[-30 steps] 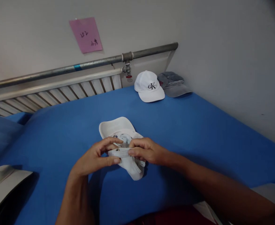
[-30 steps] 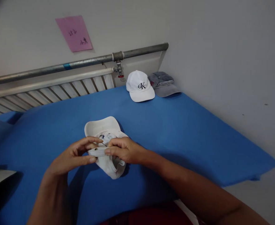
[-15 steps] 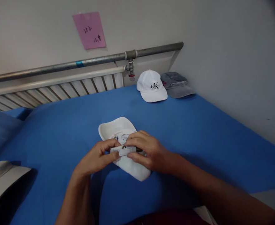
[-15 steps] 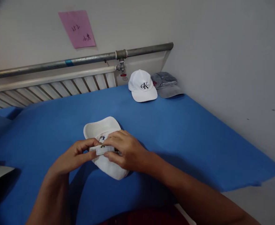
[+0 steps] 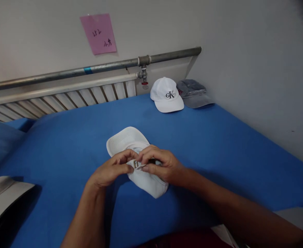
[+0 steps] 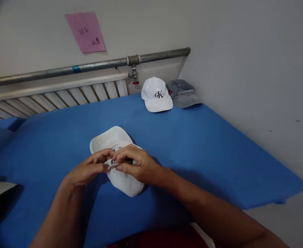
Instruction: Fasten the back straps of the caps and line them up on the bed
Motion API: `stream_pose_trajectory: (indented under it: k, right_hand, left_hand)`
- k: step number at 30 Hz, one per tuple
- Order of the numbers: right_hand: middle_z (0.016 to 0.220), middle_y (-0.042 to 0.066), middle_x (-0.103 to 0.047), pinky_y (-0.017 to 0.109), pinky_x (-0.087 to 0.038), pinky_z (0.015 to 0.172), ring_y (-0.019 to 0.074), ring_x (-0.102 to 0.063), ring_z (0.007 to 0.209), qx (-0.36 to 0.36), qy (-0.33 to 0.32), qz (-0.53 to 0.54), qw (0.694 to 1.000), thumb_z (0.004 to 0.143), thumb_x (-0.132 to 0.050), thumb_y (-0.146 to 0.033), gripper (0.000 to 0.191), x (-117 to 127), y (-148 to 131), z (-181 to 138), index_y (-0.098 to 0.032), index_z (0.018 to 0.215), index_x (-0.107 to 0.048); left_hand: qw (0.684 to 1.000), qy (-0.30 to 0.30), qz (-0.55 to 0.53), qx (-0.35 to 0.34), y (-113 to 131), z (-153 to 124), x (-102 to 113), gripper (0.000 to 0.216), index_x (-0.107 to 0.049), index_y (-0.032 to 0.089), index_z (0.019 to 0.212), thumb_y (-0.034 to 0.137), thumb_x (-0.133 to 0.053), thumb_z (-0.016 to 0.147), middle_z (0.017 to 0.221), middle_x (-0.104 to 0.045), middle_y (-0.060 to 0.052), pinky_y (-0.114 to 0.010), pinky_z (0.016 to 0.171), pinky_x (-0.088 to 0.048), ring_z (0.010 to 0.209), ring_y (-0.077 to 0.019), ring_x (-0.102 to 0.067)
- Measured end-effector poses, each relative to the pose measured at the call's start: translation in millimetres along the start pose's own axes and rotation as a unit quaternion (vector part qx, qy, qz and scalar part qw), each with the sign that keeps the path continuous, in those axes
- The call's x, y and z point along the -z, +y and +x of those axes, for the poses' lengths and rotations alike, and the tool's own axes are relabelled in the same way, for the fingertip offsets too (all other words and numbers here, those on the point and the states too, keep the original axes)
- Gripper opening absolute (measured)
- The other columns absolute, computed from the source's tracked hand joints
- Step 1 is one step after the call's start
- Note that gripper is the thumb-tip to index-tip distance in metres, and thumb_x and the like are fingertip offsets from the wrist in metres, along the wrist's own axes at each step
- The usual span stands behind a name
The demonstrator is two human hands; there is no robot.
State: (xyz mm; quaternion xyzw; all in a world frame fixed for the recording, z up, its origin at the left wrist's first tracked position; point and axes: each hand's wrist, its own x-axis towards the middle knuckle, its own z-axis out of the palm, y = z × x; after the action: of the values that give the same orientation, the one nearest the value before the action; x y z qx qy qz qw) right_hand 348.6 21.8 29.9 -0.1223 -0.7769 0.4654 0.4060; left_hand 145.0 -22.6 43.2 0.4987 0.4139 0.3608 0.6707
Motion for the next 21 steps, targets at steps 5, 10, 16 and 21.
stream_pose_trajectory:
  k: [5,10,16,21]
  right_hand:
    - [0.083,0.001,-0.059,0.029,-0.047,0.074,0.0127,-0.057,0.079,-0.092,0.020,0.095,0.991,0.081,-0.065,-0.023,0.006,2.1,4.4,-2.0,-0.019,0.083,-0.060]
    - [0.083,0.001,-0.059,0.030,-0.046,0.079,0.0136,-0.056,0.083,-0.077,0.011,0.074,0.994,0.082,-0.064,-0.025,0.008,0.7,5.2,-1.1,-0.019,0.081,-0.058]
    - [0.081,0.001,-0.059,0.027,-0.045,0.073,0.0119,-0.054,0.077,-0.106,-0.039,-0.035,0.993,0.086,-0.060,-0.028,0.013,-0.3,2.1,1.6,-0.018,0.077,-0.058]
    - [0.082,0.002,-0.061,0.028,-0.046,0.077,0.0126,-0.056,0.079,-0.055,-0.035,-0.041,0.997,0.088,-0.057,-0.026,0.014,1.8,-1.9,1.3,-0.018,0.077,-0.057]
  left_hand:
    - [0.988,0.082,-0.131,0.025,2.5,4.6,-3.7,0.025,-0.067,0.015,0.091,0.025,-0.067,0.068,0.078,-0.064,-0.004,-0.025,0.065,-0.044,0.069,-0.0142,-0.057]
    - [0.977,0.122,-0.161,0.073,2.8,8.6,-5.9,0.015,-0.067,0.013,0.081,0.022,-0.065,0.069,0.070,-0.064,-0.003,-0.023,0.058,-0.043,0.060,-0.0116,-0.056]
    - [0.993,0.085,-0.060,0.054,2.8,5.2,-7.7,0.010,-0.063,0.014,0.074,0.017,-0.058,0.066,0.068,-0.057,-0.001,-0.023,0.058,-0.037,0.061,-0.0112,-0.049]
    - [0.993,0.045,0.094,0.047,1.9,3.0,-5.6,0.009,-0.061,0.018,0.076,0.018,-0.053,0.071,0.068,-0.050,0.002,-0.024,0.058,-0.031,0.064,-0.0125,-0.041]
